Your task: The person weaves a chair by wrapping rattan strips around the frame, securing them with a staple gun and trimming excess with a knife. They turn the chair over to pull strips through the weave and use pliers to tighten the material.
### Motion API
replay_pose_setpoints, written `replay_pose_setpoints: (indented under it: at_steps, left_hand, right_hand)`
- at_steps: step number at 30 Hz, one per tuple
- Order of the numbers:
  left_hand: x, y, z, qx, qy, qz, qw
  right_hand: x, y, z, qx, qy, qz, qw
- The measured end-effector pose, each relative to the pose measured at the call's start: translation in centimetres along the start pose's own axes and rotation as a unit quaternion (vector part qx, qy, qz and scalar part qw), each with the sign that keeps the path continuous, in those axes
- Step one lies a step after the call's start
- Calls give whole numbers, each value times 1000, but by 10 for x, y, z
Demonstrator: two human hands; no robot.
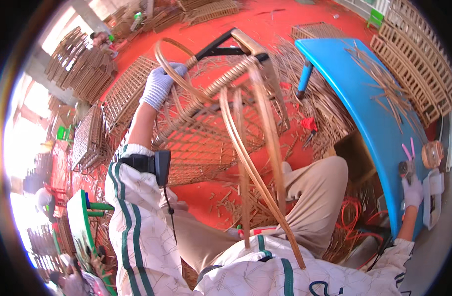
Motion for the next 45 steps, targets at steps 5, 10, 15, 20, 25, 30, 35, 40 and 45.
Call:
replay_pose_setpoints:
  at_steps: [5, 10, 15, 20, 25, 30, 35, 40, 45]
  left_hand:
    - [68, 55, -38, -57, 184, 70, 979]
    - [89, 87, -76, -45, 65, -54, 995]
    - [108, -19, -137, -88, -125, -170, 974]
    - [105, -137, -221, -200, -198, -237, 930]
    - [105, -156, -281, -217, -150, -224, 938]
    - [108, -213, -310, -255, -128, -252, 925]
    - [94, -295, -341, -300, -117, -279, 905]
    - [78, -328, -308, -308, -159, -287, 893]
    - [73, -349, -309, -322, -179, -276, 888]
  right_hand:
    - [128, -9, -81, -148, 250, -144, 946]
    - [306, -11, -94, -7, 429, -311, 848]
    - [464, -18, -19, 137, 229, -423, 866]
    - [555, -44, 92, 239, 354, -368, 826]
    - [616, -58, 132, 235, 473, -239, 815]
    - [651, -65, 92, 327, 639, -156, 679]
    - [687, -86, 75, 186, 516, -393, 738]
    - [632, -66, 140, -117, 143, -605, 775]
    - [540, -1, 245, 84, 238, -451, 856]
Point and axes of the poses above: each hand's wrist, its own y-axis towards the middle knuckle, its own z-axis out of the palm, x = y × z, the point moved 3 cm from there along y, towards the middle knuckle, and after that the axes turned 12 degrees about -y, right-handed, at the moved point
